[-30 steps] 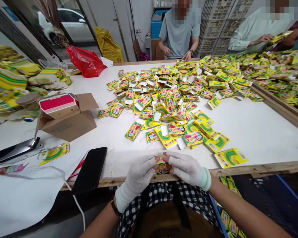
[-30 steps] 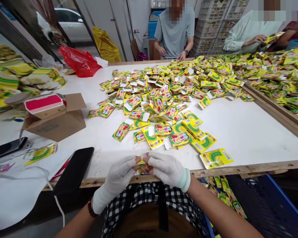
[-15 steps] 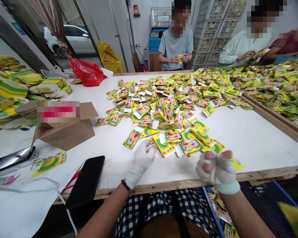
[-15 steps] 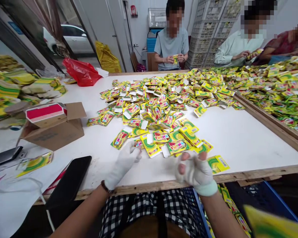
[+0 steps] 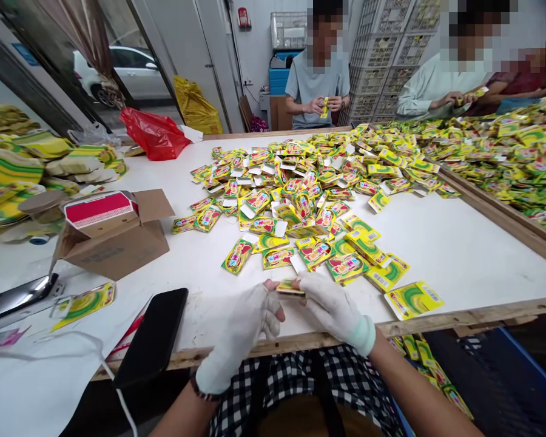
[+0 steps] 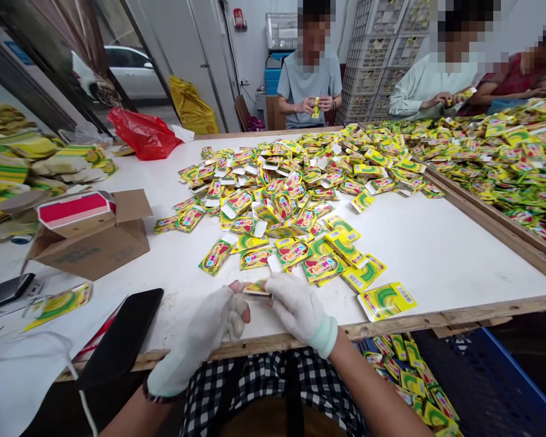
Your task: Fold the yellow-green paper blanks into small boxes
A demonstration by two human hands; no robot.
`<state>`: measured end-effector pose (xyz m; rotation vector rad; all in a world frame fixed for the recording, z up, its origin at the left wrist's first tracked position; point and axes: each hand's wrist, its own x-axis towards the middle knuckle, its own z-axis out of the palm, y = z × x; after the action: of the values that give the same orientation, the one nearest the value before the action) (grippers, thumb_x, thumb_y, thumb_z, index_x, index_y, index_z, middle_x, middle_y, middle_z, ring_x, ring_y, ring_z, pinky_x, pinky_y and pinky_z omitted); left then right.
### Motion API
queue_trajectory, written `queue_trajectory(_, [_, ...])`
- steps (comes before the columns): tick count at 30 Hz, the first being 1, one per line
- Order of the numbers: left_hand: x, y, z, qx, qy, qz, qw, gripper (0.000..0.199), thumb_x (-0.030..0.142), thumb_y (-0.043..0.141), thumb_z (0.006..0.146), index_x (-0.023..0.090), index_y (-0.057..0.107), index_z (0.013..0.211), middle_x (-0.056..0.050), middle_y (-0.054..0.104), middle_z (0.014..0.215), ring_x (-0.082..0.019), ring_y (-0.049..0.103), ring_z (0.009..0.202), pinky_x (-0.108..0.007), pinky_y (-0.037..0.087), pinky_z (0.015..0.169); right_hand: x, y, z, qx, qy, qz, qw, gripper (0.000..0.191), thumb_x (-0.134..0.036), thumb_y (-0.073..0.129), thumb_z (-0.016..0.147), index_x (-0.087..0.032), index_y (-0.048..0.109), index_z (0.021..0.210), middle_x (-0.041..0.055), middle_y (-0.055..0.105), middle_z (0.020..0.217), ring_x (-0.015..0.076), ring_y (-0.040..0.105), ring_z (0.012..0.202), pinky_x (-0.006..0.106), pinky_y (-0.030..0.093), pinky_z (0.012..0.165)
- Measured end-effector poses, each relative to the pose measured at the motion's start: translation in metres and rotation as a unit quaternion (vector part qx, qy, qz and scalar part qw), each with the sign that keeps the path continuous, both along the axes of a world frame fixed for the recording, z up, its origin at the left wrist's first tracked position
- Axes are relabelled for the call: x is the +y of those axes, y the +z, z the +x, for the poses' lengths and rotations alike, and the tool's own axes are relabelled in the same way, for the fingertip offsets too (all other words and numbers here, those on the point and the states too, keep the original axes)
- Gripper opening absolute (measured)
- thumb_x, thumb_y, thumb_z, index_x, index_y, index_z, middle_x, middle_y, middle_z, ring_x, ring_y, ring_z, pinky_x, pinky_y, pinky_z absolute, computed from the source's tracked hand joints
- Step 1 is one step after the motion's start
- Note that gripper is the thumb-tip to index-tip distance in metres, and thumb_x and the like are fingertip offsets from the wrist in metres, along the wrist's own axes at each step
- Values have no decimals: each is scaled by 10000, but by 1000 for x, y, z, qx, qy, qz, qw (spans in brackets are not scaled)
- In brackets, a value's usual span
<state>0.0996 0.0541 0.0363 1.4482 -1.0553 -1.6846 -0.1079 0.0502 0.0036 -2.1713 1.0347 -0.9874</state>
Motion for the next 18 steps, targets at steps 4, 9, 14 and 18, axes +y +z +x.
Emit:
queue_trajectory(4, [17,-10,-1,-142,68,-188,970,431,469,617,796,147,527,1068,-98,663,974,-189,672,851,-286,559,725,-7,12,15,-93,-7,139,986,201,-229,497,899,-205,600,1070,49,659,998,181,611,921,316,501,825])
queue_trajectory(9, [10,-35,-14,-18,57,-242,968,397,283,658,793,196,382,1066,-109,646,1098,-218,654,1021,-378,542,898,-7,8,22,-122,-54,200,971,278,-215,545,846,-207,506,1121,1,629,802,159,600,740,280,497,682])
queue_trajectory(14, [6,-43,-15,23,71,-214,974,425,232,677,775,209,367,1065,-68,668,1042,-183,670,964,-353,540,898,3,-14,25,-182,-106,190,959,272,-222,585,810,-218,513,1072,39,637,981,168,632,867,304,532,788])
queue_trajectory(18, [7,-40,-4,-21,48,-231,972,251,268,650,787,186,504,974,-29,667,942,-166,661,907,-295,549,832,3,-13,21,-157,-68,226,959,191,-264,575,823,-188,628,991,54,681,959,177,636,875,316,529,795])
